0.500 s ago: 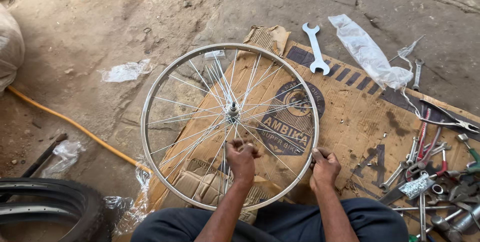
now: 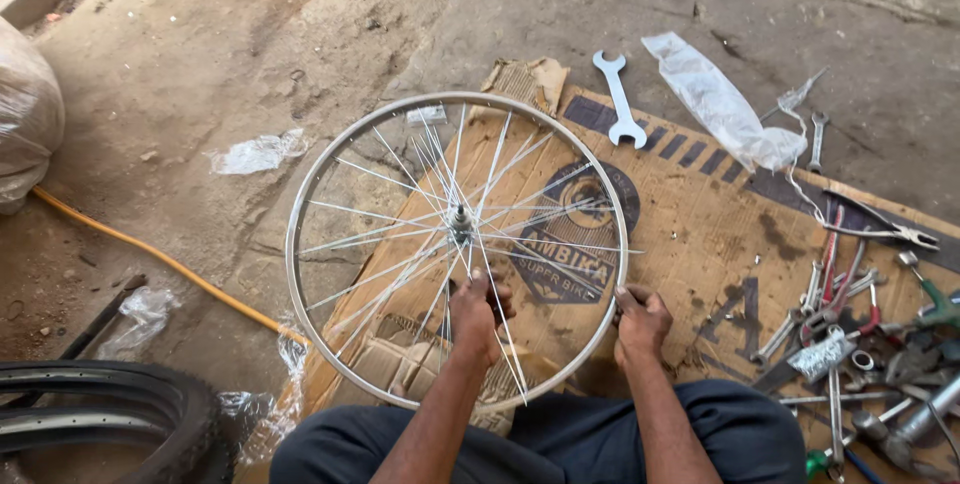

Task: The person is assembling a bicycle wheel by inserting spokes into the hub and rim. They are sitting on the ground, using their hands to thread the spokes through the rim holes and secure them with nipples. The process involves repetitive insertion and adjustment of the spokes to build the wheel structure.

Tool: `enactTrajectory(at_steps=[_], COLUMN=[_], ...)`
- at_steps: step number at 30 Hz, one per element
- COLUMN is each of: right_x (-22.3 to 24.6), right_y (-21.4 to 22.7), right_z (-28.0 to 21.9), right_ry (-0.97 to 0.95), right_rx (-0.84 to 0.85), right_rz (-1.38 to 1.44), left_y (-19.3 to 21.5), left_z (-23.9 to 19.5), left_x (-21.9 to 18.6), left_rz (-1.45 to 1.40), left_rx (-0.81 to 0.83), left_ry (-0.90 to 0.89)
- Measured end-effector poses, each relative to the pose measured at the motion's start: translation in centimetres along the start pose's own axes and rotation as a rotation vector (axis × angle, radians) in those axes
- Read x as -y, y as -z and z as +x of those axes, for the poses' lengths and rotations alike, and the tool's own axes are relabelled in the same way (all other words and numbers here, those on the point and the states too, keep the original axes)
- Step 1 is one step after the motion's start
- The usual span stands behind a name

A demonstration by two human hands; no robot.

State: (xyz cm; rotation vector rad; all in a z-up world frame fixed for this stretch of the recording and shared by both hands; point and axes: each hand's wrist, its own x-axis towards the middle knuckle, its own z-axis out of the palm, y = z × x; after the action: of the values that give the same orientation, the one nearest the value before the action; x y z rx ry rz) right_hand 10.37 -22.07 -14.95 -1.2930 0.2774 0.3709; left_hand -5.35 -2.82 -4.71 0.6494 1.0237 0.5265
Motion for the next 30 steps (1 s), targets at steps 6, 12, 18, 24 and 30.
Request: enactTrajectory(at_steps=[6,12,18,24,30], right_x=[1.3,4.3,7.4,6.6,5.1], right_y=[0.0,-1.3,-2.3,-0.4,-1.4], right_z=[-0.3,-0.7,-3.7,-11.6,-17.9], right_ry=[-0.003,0.008,0.049,0.022,-0.031], right_rx=[-0.031,0.041,0.167,0.121,0.29], right_rz=[-0.035,-0.009,0.205,-0.035,-0.071], left_y=[-0.1,4.6,4.2,-0.4,-0.7], left_z=[-1.0,-4.0,-7.2,-7.1,-7.5], left_x=[0.5,0.7,-2.2,-1.4,-2.4], left_rz=[0.957,1.111,0.859,0.448,0.471], left_rx=[0.143,0.533,0.615,0.516,0.436], left_ry=[0.037,0.023,0.114,0.126,0.195])
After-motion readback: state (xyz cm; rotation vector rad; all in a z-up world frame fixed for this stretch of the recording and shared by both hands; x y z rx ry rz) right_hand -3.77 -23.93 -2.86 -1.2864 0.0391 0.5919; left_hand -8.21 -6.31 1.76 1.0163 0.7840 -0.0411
